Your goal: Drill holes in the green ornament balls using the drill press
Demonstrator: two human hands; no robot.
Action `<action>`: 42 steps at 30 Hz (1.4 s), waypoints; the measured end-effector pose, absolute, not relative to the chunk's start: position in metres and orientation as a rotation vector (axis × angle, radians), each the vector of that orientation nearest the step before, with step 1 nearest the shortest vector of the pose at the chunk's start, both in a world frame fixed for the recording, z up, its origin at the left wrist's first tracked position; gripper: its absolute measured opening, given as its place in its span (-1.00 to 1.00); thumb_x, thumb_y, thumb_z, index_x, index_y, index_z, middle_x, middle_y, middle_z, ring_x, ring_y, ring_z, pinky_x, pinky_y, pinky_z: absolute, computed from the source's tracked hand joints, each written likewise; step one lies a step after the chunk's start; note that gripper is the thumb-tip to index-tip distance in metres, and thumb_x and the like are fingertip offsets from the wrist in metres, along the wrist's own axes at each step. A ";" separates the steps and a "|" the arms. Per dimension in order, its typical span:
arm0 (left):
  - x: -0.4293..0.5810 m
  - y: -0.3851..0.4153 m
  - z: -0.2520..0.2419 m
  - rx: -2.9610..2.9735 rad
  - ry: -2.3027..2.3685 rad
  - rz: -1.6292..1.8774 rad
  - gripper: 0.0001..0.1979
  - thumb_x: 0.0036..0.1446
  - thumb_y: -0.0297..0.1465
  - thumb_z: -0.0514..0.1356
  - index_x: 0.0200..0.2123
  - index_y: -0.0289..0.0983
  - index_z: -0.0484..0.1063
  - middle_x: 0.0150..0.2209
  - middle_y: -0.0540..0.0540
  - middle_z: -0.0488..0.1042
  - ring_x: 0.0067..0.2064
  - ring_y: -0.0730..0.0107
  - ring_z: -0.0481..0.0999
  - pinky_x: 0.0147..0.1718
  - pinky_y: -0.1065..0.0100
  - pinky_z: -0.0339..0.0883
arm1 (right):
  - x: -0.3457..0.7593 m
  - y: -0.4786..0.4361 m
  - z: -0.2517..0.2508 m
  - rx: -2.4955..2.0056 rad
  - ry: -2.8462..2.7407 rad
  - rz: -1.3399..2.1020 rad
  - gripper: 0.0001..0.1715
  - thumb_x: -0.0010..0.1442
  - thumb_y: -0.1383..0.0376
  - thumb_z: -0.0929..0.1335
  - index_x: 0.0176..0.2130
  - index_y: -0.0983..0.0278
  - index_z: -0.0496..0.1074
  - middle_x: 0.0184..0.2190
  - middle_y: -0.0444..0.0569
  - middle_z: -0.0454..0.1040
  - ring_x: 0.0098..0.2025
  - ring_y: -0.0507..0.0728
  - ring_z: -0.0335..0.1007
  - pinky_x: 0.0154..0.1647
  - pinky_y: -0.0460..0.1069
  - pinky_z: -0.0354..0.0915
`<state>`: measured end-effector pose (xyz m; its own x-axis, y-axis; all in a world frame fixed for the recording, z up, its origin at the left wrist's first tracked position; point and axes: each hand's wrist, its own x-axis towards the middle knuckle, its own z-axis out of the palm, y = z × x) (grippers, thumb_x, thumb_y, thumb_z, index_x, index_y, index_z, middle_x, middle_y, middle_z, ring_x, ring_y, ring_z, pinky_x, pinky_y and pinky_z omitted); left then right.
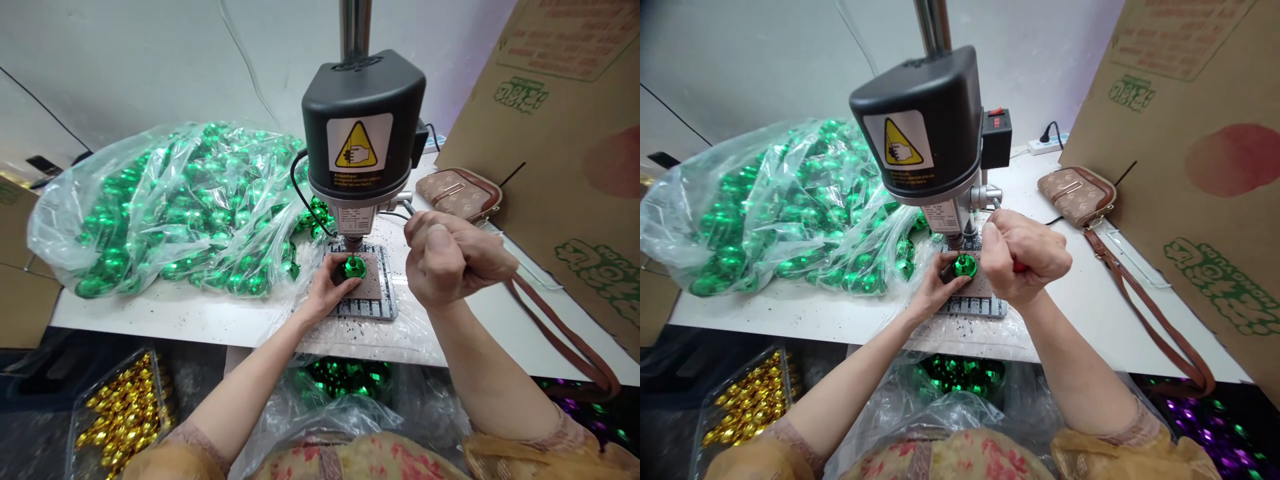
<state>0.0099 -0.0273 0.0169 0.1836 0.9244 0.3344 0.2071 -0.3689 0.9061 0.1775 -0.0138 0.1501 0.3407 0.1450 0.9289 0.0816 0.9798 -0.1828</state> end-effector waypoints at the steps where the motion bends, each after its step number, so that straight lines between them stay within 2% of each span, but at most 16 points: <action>1: 0.010 -0.028 0.017 1.726 1.078 1.232 -0.51 0.21 -0.14 0.40 0.09 -0.20 0.37 0.09 -0.21 0.54 0.15 0.10 0.55 0.17 0.05 0.43 | 0.178 -0.013 0.150 -0.203 -1.229 0.041 -0.41 0.21 0.40 0.34 -0.57 0.25 -0.16 -0.69 -0.24 -0.11 -0.67 -0.09 -0.14 -0.63 -0.03 -0.05; 10: 0.011 -0.030 0.021 1.714 1.090 1.249 -0.51 0.20 -0.17 0.41 0.09 -0.21 0.38 0.08 -0.20 0.56 0.15 0.09 0.56 0.17 0.04 0.43 | 0.179 -0.014 0.142 -0.138 -1.293 0.017 -0.43 0.17 0.50 0.32 -0.60 0.24 -0.14 -0.71 -0.27 -0.04 -0.71 -0.11 -0.10 -0.65 -0.03 0.05; 14: 0.012 -0.028 0.020 1.689 1.095 1.234 -0.52 0.19 -0.18 0.41 0.08 -0.20 0.37 0.05 -0.20 0.56 0.12 0.09 0.57 0.14 0.04 0.45 | 0.175 -0.014 0.170 -0.299 -1.140 0.177 -0.38 0.26 0.36 0.37 -0.66 0.25 -0.03 -0.73 -0.26 -0.06 -0.71 -0.10 -0.10 -0.65 -0.03 -0.08; 16: 0.014 -0.028 0.021 1.690 1.130 1.256 -0.55 0.19 -0.20 0.39 0.06 -0.20 0.38 0.04 -0.19 0.56 0.10 0.11 0.58 0.12 0.05 0.45 | 0.174 -0.012 0.190 -0.351 -1.102 0.304 -0.41 0.25 0.31 0.40 -0.66 0.22 0.06 -0.75 -0.26 -0.01 -0.71 -0.07 -0.07 -0.66 -0.01 -0.12; 18: 0.014 -0.036 0.026 1.725 1.203 1.330 -0.60 0.18 -0.22 0.39 0.01 -0.20 0.39 -0.01 -0.17 0.56 0.05 0.13 0.58 0.07 0.07 0.47 | 0.174 -0.009 0.207 -0.378 -1.094 0.414 -0.45 0.22 0.33 0.42 -0.67 0.21 0.14 -0.77 -0.26 0.02 -0.71 -0.07 -0.06 -0.66 -0.01 -0.12; 22: 0.007 -0.080 0.037 2.032 1.130 1.383 -0.66 0.16 -0.25 0.39 -0.05 -0.17 0.41 -0.12 -0.13 0.55 -0.08 0.16 0.60 -0.13 0.17 0.50 | 0.177 -0.008 0.219 -0.389 -1.095 0.468 -0.46 0.23 0.37 0.40 -0.66 0.21 0.13 -0.77 -0.28 -0.02 -0.70 -0.08 -0.03 -0.65 -0.03 -0.06; 24: -0.002 -0.115 0.036 2.269 0.974 1.275 -0.63 0.17 -0.23 0.37 0.00 -0.16 0.41 -0.13 -0.15 0.55 -0.13 0.17 0.61 -0.23 0.21 0.50 | 0.177 -0.008 0.218 -0.387 -1.107 0.453 -0.46 0.25 0.36 0.40 -0.65 0.21 0.12 -0.76 -0.29 -0.03 -0.70 -0.09 -0.03 -0.67 -0.04 -0.06; 27: -0.019 -0.165 0.026 2.636 0.966 0.932 -0.63 0.15 -0.16 0.35 -0.03 -0.15 0.43 -0.23 -0.14 0.56 -0.32 0.20 0.57 -0.42 0.22 0.43 | 0.178 -0.008 0.214 -0.385 -1.116 0.432 -0.45 0.27 0.35 0.40 -0.64 0.22 0.11 -0.75 -0.29 -0.02 -0.71 -0.10 -0.03 -0.67 -0.05 -0.07; 29: -0.030 -0.187 0.019 2.832 0.989 0.692 -0.66 0.14 -0.13 0.34 -0.07 -0.13 0.44 -0.29 -0.10 0.58 -0.38 0.18 0.55 -0.46 0.20 0.40 | 0.178 -0.007 0.212 -0.376 -1.112 0.420 -0.44 0.26 0.34 0.41 -0.65 0.22 0.12 -0.76 -0.29 -0.02 -0.71 -0.10 -0.03 -0.68 -0.04 -0.07; 31: -0.040 -0.195 0.019 2.909 0.950 0.623 -0.71 0.19 -0.20 0.31 -0.06 -0.14 0.44 -0.28 -0.10 0.61 -0.38 0.18 0.57 -0.44 0.21 0.42 | 0.179 -0.006 0.211 -0.369 -1.108 0.415 -0.44 0.25 0.33 0.42 -0.66 0.23 0.14 -0.77 -0.28 -0.01 -0.72 -0.10 -0.02 -0.69 -0.03 -0.06; 34: -0.050 -0.172 0.035 2.801 0.943 0.939 -0.74 0.27 -0.46 0.16 0.02 -0.19 0.41 -0.24 -0.13 0.63 -0.29 0.24 0.62 -0.31 0.26 0.49 | 0.178 -0.007 0.210 -0.360 -1.106 0.391 -0.47 0.25 0.35 0.40 -0.66 0.24 0.15 -0.76 -0.27 0.00 -0.72 -0.09 -0.01 -0.71 -0.03 -0.08; 36: -0.053 -0.132 0.052 2.610 1.095 1.245 -0.70 0.26 -0.58 0.08 -0.01 -0.17 0.43 -0.26 -0.11 0.62 -0.22 0.27 0.63 -0.24 0.29 0.49 | 0.176 -0.008 0.210 -0.364 -1.102 0.374 -0.48 0.25 0.38 0.38 -0.65 0.24 0.15 -0.75 -0.27 0.00 -0.72 -0.10 -0.01 -0.70 -0.04 -0.10; 39: -0.053 -0.046 0.072 2.237 1.476 1.356 -0.79 0.26 -0.55 0.09 -0.21 -0.17 0.49 -0.29 -0.07 0.60 -0.25 0.27 0.59 -0.23 0.27 0.47 | 0.175 -0.010 0.210 -0.375 -1.101 0.372 -0.47 0.25 0.39 0.37 -0.66 0.24 0.11 -0.75 -0.27 0.01 -0.72 -0.12 -0.02 -0.70 -0.06 -0.10; 42: -0.046 0.037 0.075 1.928 1.679 1.234 -0.82 0.16 -0.56 0.18 -0.26 -0.21 0.54 -0.34 -0.07 0.59 -0.29 0.21 0.56 -0.15 0.18 0.46 | 0.176 -0.010 0.209 -0.376 -1.110 0.375 -0.47 0.26 0.40 0.36 -0.65 0.25 0.12 -0.75 -0.27 0.04 -0.72 -0.12 -0.02 -0.69 -0.04 -0.09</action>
<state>-0.0461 0.0372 0.0751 -0.0529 0.9146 0.4009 0.6554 -0.2711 0.7050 0.1759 -0.0097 0.2092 0.3963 0.4710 0.7881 -0.1039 0.8759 -0.4712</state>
